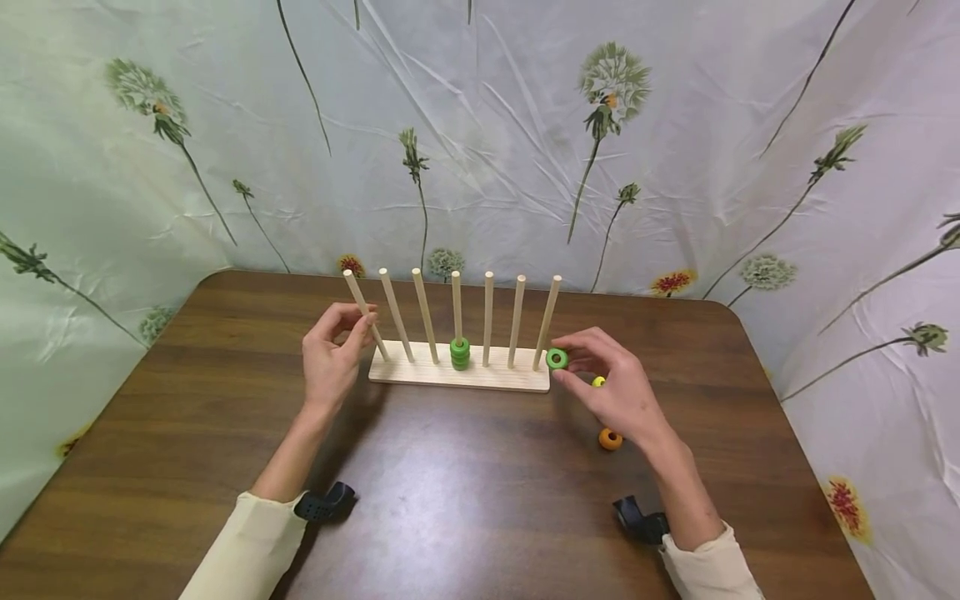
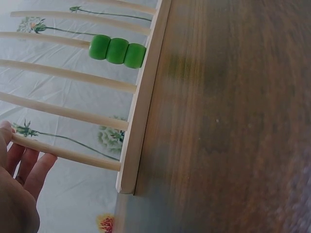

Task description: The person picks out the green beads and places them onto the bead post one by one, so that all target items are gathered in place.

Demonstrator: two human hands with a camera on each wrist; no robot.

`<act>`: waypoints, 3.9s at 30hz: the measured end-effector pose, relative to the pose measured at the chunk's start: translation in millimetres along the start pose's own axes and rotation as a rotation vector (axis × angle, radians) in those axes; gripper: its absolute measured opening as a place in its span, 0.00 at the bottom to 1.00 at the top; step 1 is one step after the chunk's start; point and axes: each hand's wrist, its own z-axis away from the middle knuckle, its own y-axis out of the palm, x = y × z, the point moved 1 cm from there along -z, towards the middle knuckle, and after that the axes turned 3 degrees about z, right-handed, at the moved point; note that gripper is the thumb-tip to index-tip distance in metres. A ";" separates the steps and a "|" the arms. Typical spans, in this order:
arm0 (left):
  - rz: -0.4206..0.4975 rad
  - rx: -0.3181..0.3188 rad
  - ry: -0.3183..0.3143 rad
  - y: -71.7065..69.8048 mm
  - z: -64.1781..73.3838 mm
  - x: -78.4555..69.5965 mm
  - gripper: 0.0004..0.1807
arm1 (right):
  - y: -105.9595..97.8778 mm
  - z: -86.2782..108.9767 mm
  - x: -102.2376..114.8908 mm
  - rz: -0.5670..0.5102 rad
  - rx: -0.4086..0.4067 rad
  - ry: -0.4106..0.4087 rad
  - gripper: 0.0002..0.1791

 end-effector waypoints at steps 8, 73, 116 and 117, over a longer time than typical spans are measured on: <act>0.003 0.005 0.021 -1.5 0.4 -1.2 0.04 | 3.9 -5.7 6.8 -0.024 -0.052 0.019 0.21; -0.025 -0.001 -0.004 -3.4 -2.0 31.9 0.03 | 31.2 -41.4 55.4 -0.094 -0.172 -0.129 0.22; -0.006 0.000 -0.009 -4.8 -0.9 31.6 0.04 | 46.6 -72.4 80.8 -0.178 -0.172 -0.172 0.20; -0.008 0.000 -0.008 -4.5 -1.1 32.0 0.04 | 46.8 -73.1 81.1 -0.180 -0.173 -0.172 0.20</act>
